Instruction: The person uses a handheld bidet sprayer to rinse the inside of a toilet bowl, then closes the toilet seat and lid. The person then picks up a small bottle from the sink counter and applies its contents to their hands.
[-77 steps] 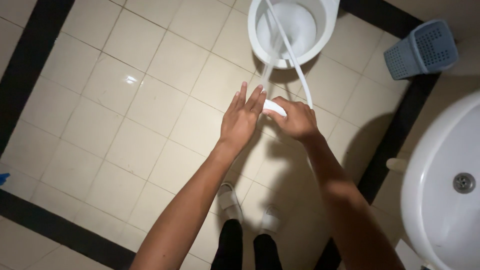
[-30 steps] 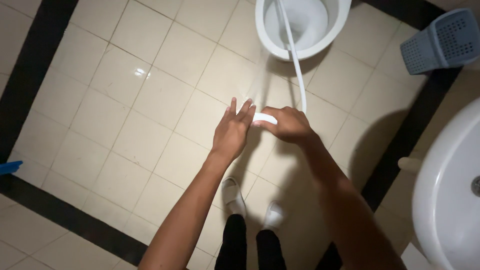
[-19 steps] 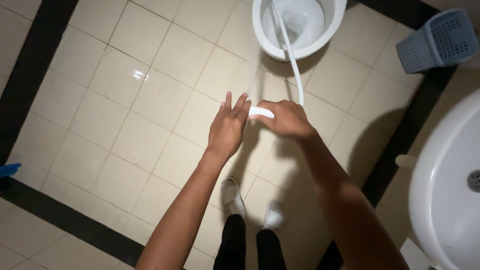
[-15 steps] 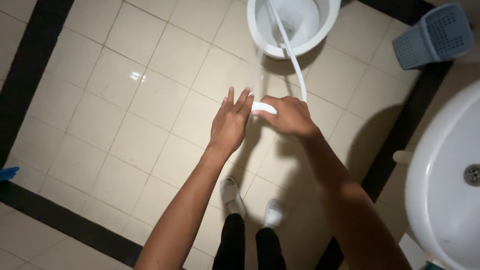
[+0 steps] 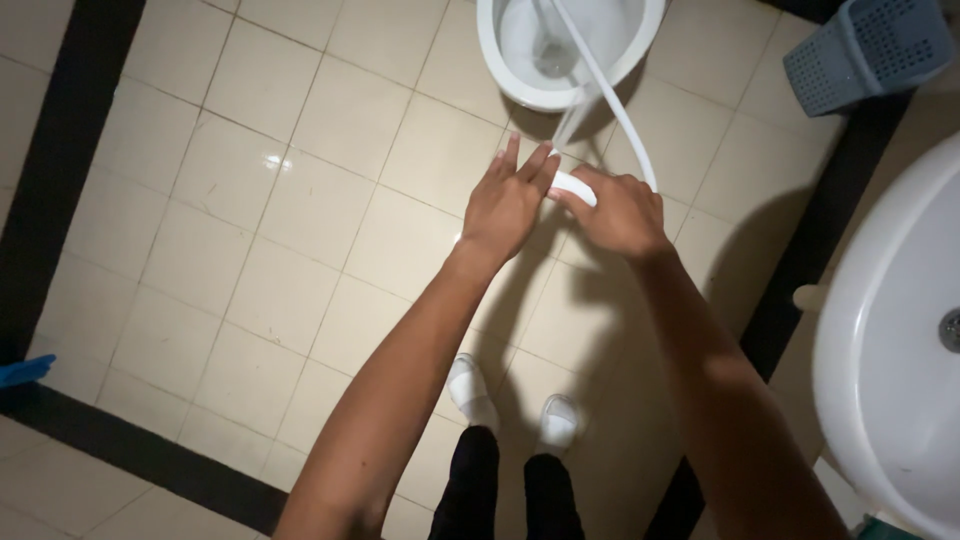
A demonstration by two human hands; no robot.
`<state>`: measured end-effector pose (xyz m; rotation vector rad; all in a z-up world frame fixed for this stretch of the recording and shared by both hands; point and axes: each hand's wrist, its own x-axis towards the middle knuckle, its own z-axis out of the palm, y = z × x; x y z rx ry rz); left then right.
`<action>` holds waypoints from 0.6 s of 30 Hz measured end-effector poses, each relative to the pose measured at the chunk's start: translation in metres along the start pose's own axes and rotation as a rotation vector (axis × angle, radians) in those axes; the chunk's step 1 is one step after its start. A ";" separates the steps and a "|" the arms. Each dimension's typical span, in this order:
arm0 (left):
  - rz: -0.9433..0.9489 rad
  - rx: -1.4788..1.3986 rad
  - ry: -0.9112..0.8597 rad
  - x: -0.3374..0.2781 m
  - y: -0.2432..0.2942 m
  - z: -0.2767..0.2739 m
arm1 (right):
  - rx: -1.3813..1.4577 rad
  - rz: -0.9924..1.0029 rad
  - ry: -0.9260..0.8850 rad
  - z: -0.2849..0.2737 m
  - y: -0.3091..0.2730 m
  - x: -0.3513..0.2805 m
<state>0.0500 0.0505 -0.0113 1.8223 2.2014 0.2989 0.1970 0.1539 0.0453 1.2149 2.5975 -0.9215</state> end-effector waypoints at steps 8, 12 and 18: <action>0.036 -0.024 -0.050 0.021 -0.001 -0.020 | 0.038 0.050 0.045 -0.010 0.001 0.008; 0.068 -0.012 -0.054 0.035 -0.007 -0.020 | 0.025 0.046 0.075 -0.013 0.004 0.018; 0.082 -0.151 0.025 0.042 -0.018 -0.027 | 0.002 0.050 0.067 -0.025 -0.007 0.027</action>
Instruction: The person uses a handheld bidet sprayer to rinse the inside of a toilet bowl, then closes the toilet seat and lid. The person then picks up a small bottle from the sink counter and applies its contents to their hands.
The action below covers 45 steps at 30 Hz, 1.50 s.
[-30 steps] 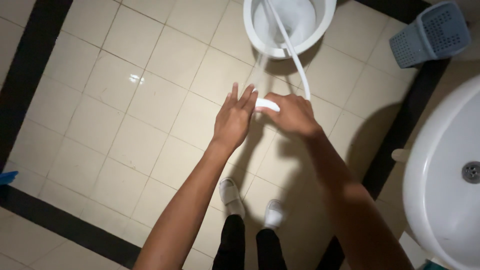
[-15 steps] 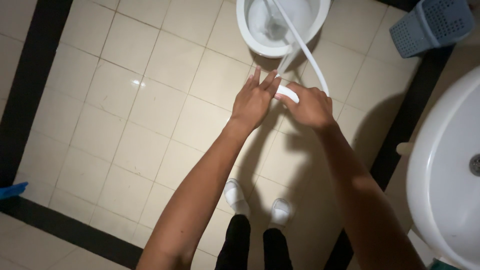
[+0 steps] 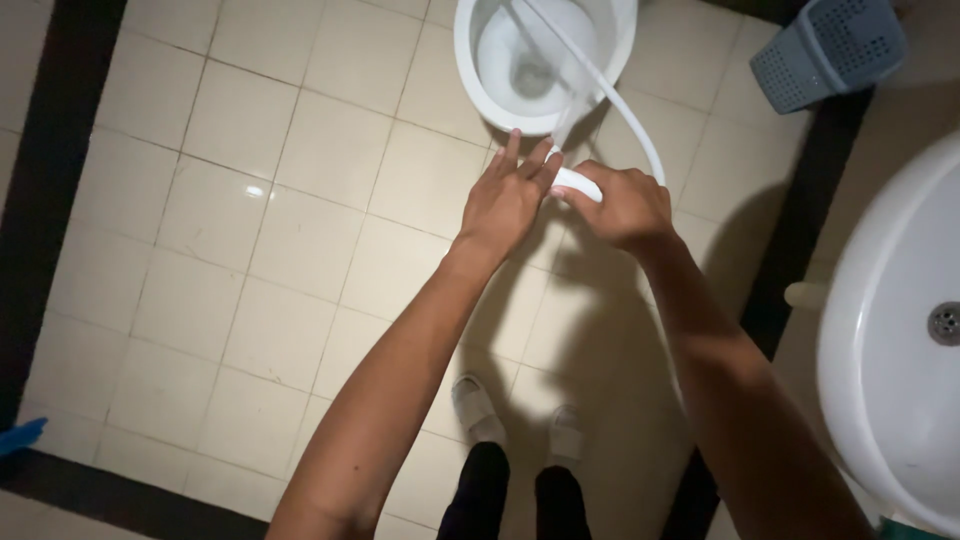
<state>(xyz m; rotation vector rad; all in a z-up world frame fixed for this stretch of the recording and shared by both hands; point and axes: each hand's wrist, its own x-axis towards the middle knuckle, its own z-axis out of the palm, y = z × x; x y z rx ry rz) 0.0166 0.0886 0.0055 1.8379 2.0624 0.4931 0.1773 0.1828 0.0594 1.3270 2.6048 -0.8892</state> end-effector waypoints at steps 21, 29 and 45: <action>-0.107 -0.042 0.078 -0.050 -0.076 -0.071 | -0.058 -0.096 -0.159 0.004 -0.114 0.042; -0.121 -0.032 0.115 -0.079 -0.089 -0.089 | -0.037 -0.171 -0.163 0.022 -0.135 0.042; -0.247 -0.037 0.136 -0.089 -0.099 -0.093 | -0.037 -0.278 -0.319 0.016 -0.157 0.066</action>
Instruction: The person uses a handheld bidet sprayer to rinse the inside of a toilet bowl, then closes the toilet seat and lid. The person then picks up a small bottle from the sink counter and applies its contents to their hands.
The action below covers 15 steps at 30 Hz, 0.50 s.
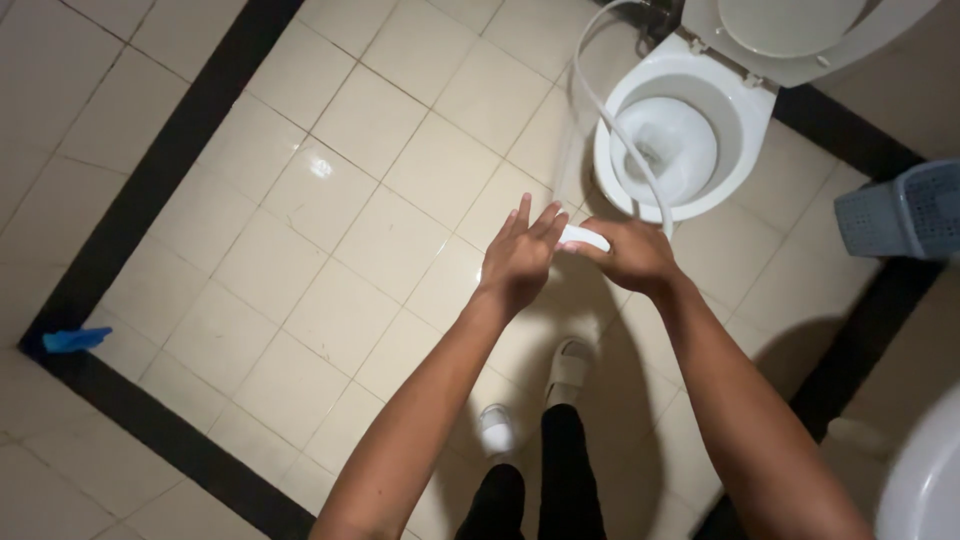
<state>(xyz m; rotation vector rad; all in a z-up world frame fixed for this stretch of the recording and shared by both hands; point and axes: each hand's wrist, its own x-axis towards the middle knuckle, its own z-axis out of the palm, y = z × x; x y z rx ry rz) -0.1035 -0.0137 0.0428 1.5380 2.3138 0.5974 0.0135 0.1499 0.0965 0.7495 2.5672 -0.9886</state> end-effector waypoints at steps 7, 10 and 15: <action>-0.054 0.030 0.080 0.019 0.008 -0.005 | 0.003 -0.259 0.075 -0.008 0.028 0.024; -0.087 0.060 0.075 0.038 0.016 -0.015 | 0.020 -0.320 0.152 -0.019 0.035 0.037; -0.111 0.060 0.046 0.073 0.032 -0.019 | -0.006 -0.222 0.187 -0.042 0.053 0.052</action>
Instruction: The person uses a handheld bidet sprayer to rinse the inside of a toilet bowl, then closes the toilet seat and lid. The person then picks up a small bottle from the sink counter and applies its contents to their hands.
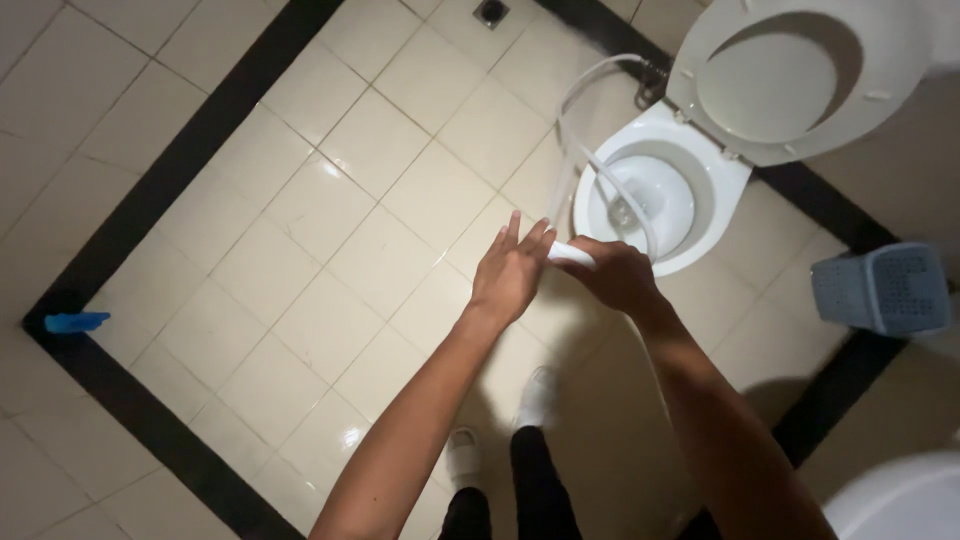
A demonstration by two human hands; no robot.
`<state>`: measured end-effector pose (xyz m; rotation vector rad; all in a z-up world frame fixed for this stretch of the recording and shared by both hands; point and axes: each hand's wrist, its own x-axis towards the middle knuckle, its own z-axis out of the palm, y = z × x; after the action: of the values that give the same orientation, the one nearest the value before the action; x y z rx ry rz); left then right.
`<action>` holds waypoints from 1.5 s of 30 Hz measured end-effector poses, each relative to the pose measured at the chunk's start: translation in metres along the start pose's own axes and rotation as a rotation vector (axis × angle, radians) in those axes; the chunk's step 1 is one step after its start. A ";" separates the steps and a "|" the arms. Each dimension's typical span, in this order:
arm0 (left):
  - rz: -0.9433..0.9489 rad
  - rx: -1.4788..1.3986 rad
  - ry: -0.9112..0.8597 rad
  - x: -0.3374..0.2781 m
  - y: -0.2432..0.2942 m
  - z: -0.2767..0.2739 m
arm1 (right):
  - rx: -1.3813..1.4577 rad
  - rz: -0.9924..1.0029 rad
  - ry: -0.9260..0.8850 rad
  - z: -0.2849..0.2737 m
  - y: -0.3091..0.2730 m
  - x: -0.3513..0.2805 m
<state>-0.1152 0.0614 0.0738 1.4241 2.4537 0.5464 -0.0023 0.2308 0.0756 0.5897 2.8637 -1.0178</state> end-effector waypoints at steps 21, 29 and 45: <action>-0.007 0.144 -0.065 0.095 0.046 0.015 | 0.003 0.114 -0.068 -0.097 0.037 0.024; -0.036 -0.002 0.046 0.075 0.062 -0.055 | 0.154 -0.202 0.056 -0.115 0.016 0.029; 0.003 -0.155 0.292 0.060 0.039 -0.128 | 0.087 -0.303 -0.215 -0.154 -0.038 0.077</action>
<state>-0.1648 0.1061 0.2040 1.3692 2.5570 0.9859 -0.0754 0.3244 0.2059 0.0408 2.7790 -1.1669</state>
